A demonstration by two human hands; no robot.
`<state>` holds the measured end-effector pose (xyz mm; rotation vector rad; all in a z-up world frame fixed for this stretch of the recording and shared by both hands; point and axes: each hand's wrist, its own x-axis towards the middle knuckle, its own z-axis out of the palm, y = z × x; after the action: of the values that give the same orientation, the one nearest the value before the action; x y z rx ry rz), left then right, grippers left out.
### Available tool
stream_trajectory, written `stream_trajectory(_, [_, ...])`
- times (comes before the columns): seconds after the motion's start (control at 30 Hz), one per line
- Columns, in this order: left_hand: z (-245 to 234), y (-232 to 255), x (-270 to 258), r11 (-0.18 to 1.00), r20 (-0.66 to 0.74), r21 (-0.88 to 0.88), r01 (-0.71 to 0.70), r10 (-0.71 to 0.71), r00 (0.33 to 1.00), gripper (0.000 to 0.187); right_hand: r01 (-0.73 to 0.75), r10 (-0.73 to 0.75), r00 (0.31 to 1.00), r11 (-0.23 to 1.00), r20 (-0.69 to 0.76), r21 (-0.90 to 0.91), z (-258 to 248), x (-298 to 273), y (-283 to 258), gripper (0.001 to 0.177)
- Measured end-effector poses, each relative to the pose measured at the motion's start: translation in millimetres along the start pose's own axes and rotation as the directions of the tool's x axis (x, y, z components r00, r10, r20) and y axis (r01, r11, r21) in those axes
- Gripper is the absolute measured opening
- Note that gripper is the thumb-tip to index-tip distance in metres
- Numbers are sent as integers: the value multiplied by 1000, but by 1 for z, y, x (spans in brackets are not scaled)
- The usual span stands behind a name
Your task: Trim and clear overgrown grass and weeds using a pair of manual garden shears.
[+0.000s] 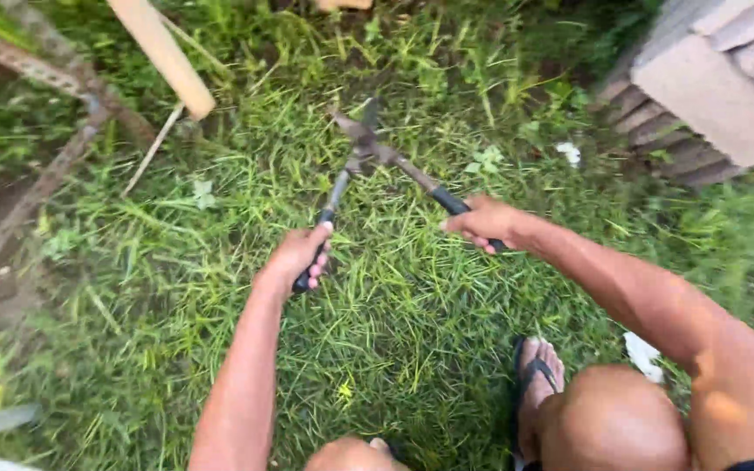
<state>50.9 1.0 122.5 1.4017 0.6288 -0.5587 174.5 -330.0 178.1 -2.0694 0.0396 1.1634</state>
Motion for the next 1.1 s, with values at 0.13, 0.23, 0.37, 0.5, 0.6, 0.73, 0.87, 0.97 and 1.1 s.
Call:
stream_trajectory(0.13, [14,19,-10,993,-41,113,39,-34,999,41,-13,7,996,998,87,62,-19,0,36,35])
stream_trajectory(0.23, [33,42,-11,988,-18,155,23,-21,1000,43,6,-19,994,993,107,121,-36,5,57,40])
stream_trajectory(0.37, [82,72,-7,953,-56,293,74,-60,997,45,6,-36,994,964,106,267,-59,8,104,36])
stream_trajectory(0.5, [142,67,29,955,-35,278,98,-92,995,42,31,-41,999,948,26,317,-85,26,185,40])
stream_trajectory(0.6, [192,62,57,940,-39,304,153,-149,988,38,1,-3,1000,929,5,370,-101,26,233,45])
stream_trajectory(0.73, [256,36,112,931,-7,335,145,-151,988,42,-76,122,989,898,-80,434,-112,28,261,34])
stream_trajectory(0.87, [340,-54,182,983,-84,171,67,-53,995,28,2,130,980,741,-147,671,-73,68,275,33])
stream_trajectory(0.97, [395,-64,168,1000,-138,-2,7,-7,990,26,35,120,973,763,-195,645,-80,60,261,31])
stream_trajectory(1.1, [362,-19,152,975,-168,191,111,-79,983,41,-60,172,961,896,-219,440,-145,46,279,31])
